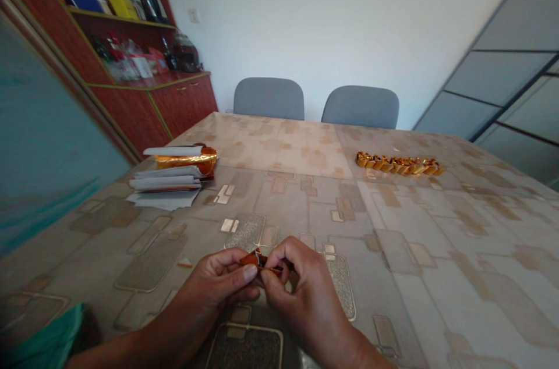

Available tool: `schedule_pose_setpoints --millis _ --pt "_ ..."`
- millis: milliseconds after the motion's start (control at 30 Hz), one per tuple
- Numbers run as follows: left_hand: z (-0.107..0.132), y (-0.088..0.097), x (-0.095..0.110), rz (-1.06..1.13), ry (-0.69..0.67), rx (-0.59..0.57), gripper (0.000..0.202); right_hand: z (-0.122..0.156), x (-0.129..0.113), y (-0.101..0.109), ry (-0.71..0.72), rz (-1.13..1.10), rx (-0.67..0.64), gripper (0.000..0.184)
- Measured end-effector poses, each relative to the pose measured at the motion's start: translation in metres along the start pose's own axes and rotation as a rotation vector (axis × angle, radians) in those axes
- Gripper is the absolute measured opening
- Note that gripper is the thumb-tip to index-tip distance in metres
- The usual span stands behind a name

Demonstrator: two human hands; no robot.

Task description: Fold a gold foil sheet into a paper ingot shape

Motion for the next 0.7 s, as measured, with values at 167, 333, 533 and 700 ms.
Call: schedule_pose_setpoints --millis 167,333,533,700 --pt "0.001 0.001 0.004 0.034 -0.075 -0.010 0.026 0.002 0.008 -0.007 -0.098 -0.208 -0.084 0.013" --pt "0.000 0.001 0.001 0.028 -0.078 -0.040 0.022 0.003 0.011 -0.012 -0.092 -0.079 -0.131 0.021" --pt "-0.003 0.005 0.001 0.018 -0.103 -0.035 0.022 0.003 0.010 -0.014 -0.083 -0.136 -0.155 0.018" --pt "-0.004 0.007 0.002 0.015 -0.118 -0.027 0.021 0.003 0.011 -0.012 -0.073 -0.107 -0.110 0.024"
Point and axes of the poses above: each hand's wrist, its own z-axis away from the middle knuckle, its own y-axis out of the back of the hand, x = y × z, the point moved 8 cm from there along -z, towards the middle knuckle, and after that the axes turned 14 degrees about z, right-handed, at the moved point
